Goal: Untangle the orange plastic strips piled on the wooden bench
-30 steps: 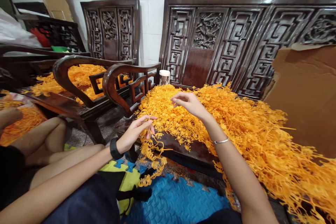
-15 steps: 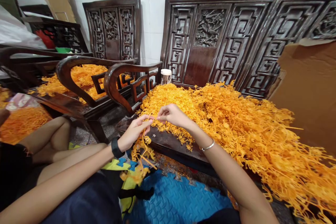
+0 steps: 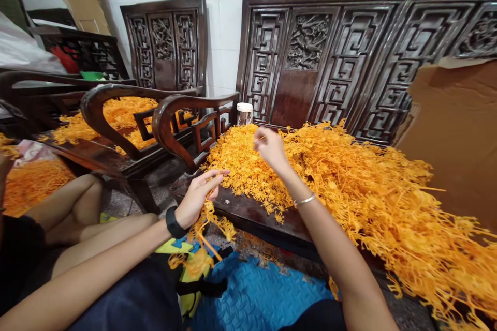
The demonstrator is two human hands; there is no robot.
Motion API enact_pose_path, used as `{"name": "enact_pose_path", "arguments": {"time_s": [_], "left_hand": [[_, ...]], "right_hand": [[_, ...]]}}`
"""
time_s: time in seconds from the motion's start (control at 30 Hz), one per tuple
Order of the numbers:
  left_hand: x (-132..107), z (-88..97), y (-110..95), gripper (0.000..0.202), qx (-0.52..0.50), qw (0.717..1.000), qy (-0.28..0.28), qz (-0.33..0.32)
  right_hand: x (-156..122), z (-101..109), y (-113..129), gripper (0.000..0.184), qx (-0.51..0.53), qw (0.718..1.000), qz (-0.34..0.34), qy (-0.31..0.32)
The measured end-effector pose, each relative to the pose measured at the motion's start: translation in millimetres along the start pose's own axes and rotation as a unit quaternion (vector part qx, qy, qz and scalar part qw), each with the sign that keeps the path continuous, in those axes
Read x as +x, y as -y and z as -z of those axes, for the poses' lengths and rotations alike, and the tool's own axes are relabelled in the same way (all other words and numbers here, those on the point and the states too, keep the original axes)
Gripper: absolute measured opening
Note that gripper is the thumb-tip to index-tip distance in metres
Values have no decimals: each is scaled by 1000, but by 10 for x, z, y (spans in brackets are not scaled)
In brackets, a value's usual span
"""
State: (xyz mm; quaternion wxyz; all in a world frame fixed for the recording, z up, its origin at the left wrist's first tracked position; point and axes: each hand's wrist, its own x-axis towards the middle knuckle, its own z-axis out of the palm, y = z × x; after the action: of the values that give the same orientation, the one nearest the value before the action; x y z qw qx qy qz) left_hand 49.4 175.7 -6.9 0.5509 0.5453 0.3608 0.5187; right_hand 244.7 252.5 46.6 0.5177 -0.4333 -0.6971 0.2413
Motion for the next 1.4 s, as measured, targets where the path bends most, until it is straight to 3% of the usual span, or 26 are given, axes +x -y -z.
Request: {"name": "enact_pose_path", "arguments": {"time_s": [0.07, 0.17, 0.3, 0.43, 0.5, 0.67, 0.73, 0.8, 0.9, 1.0, 1.07, 1.13, 1.23, 1.4], "left_hand": [[-18, 58, 15, 39, 9, 1000, -13, 2], [-24, 151, 35, 41, 32, 999, -17, 12], [-28, 186, 37, 41, 45, 998, 5, 32], [-54, 166, 14, 43, 43, 998, 44, 33], [-61, 176, 10, 45, 42, 998, 49, 29], [-51, 236, 24, 47, 33, 998, 53, 19], [-44, 242, 25, 48, 31, 998, 51, 20], [-37, 233, 20, 49, 23, 998, 47, 21], [-26, 208, 6, 52, 1, 999, 37, 18], [-22, 187, -7, 53, -7, 1000, 26, 9], [-24, 178, -13, 56, -3, 1000, 17, 0], [-27, 170, -18, 59, 1, 1000, 1, -8], [-33, 156, -20, 62, 7, 1000, -16, -11], [-53, 138, -14, 55, 53, 998, 38, 22]], "right_hand": [[104, 232, -29, 9, 11, 994, 27, -109], [210, 398, -48, 15, 5, 985, 40, -167], [334, 216, -160, 22, 23, 985, -5, -170], [487, 19, -388, 17, -21, 986, -41, -163], [532, -17, -481, 24, -35, 987, -59, -148], [476, -89, -463, 72, -106, 991, -37, -77], [408, -124, -350, 69, -133, 989, -23, -55], [321, -148, -189, 48, -119, 993, -14, -1], [149, -157, 87, 26, -85, 980, 9, 182], [-54, -180, 288, 29, -82, 910, 34, 406], [-177, -222, 329, 32, -79, 860, 45, 502], [-268, -276, 307, 34, -75, 849, 56, 519], [-327, -329, 242, 18, -97, 872, 75, 475], [-292, -274, 248, 17, -72, 890, 84, 442]]}}
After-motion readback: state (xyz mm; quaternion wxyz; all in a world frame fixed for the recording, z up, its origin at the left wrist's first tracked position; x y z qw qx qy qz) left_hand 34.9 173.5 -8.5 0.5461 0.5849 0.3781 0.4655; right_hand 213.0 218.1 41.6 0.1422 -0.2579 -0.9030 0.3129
